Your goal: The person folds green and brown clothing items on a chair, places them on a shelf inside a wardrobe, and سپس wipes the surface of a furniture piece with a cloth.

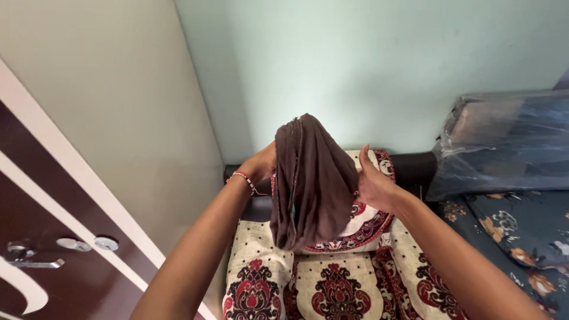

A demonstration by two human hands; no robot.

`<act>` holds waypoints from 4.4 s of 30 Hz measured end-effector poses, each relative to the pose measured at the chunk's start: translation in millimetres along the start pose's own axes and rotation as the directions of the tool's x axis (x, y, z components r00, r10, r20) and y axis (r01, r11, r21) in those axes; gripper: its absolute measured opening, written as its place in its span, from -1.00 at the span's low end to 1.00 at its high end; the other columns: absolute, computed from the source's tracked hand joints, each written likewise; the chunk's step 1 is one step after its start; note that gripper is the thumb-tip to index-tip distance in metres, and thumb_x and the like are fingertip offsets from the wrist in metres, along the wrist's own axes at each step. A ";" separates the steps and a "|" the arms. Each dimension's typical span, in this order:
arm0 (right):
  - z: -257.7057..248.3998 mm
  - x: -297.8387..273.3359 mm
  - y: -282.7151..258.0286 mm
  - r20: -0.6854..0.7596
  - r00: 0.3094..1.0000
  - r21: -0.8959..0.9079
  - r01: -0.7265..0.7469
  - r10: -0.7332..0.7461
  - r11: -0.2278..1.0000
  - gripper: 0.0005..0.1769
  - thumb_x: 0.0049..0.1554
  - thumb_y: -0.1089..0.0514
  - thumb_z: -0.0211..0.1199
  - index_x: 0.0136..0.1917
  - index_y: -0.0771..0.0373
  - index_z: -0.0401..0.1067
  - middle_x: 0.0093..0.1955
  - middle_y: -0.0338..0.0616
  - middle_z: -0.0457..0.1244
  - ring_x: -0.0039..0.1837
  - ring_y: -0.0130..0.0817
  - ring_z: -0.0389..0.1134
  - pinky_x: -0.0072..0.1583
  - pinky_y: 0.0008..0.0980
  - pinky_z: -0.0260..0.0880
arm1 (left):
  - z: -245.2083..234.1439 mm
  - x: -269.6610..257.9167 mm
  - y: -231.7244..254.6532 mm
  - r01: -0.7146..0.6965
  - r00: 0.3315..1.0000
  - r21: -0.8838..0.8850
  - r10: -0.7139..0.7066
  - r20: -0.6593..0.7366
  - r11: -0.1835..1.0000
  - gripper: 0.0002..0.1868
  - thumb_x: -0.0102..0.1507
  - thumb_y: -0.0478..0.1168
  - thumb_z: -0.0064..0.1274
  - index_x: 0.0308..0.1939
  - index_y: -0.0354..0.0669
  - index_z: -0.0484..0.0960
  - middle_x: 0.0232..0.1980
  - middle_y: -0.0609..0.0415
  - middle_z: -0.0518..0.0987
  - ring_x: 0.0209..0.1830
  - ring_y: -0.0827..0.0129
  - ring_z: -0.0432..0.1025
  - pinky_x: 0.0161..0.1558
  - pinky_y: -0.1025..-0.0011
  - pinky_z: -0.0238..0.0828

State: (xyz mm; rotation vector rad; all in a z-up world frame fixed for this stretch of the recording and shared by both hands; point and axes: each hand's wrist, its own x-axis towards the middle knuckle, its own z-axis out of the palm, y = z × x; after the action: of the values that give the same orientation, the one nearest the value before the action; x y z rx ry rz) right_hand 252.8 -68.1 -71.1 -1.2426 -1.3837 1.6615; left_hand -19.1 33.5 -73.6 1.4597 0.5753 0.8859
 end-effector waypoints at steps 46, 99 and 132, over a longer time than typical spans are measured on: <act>29.4 -34.4 -109.5 0.104 0.949 -0.741 0.274 -0.298 0.613 -0.13 -0.13 -0.30 0.46 0.27 0.33 0.48 0.10 0.07 0.48 0.14 -0.19 0.53 0.20 -0.31 0.49 | 46.0 -34.4 47.8 0.272 0.947 -0.147 -0.291 -0.132 0.951 -0.27 0.38 0.22 -0.33 0.36 -0.29 0.45 0.29 -0.14 0.58 0.15 0.23 0.55 0.18 0.26 0.54; 31.0 0.6 -19.4 0.003 0.998 -0.065 0.066 -0.066 0.996 -0.29 -0.05 0.00 0.39 0.33 0.33 0.44 0.20 0.02 0.40 0.14 -0.26 0.46 0.19 -0.33 0.47 | -7.0 -125.3 -27.7 0.079 0.901 -0.682 -0.344 -0.263 0.727 0.05 0.11 0.62 -0.36 0.34 -0.10 0.45 0.26 -0.13 0.55 0.13 0.02 0.51 -0.02 0.05 0.48; 290.6 36.3 -87.0 0.368 0.928 0.020 0.052 -0.055 0.998 -0.54 -0.04 0.18 0.43 0.12 0.34 0.45 -0.01 -0.07 0.41 -0.03 -0.29 0.49 0.02 -0.29 0.56 | -50.4 -446.0 87.0 -0.008 0.567 -0.263 -0.212 -0.796 0.965 -0.42 0.27 -0.10 0.14 0.22 -0.49 0.43 0.06 -0.23 0.66 -0.11 0.22 0.66 -0.08 0.32 0.63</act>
State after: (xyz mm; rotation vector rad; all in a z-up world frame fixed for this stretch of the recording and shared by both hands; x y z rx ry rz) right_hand -38.8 -119.9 3.5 -0.9049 -1.6086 1.9297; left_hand -331.1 -300.7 -71.4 0.6944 1.1879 1.4937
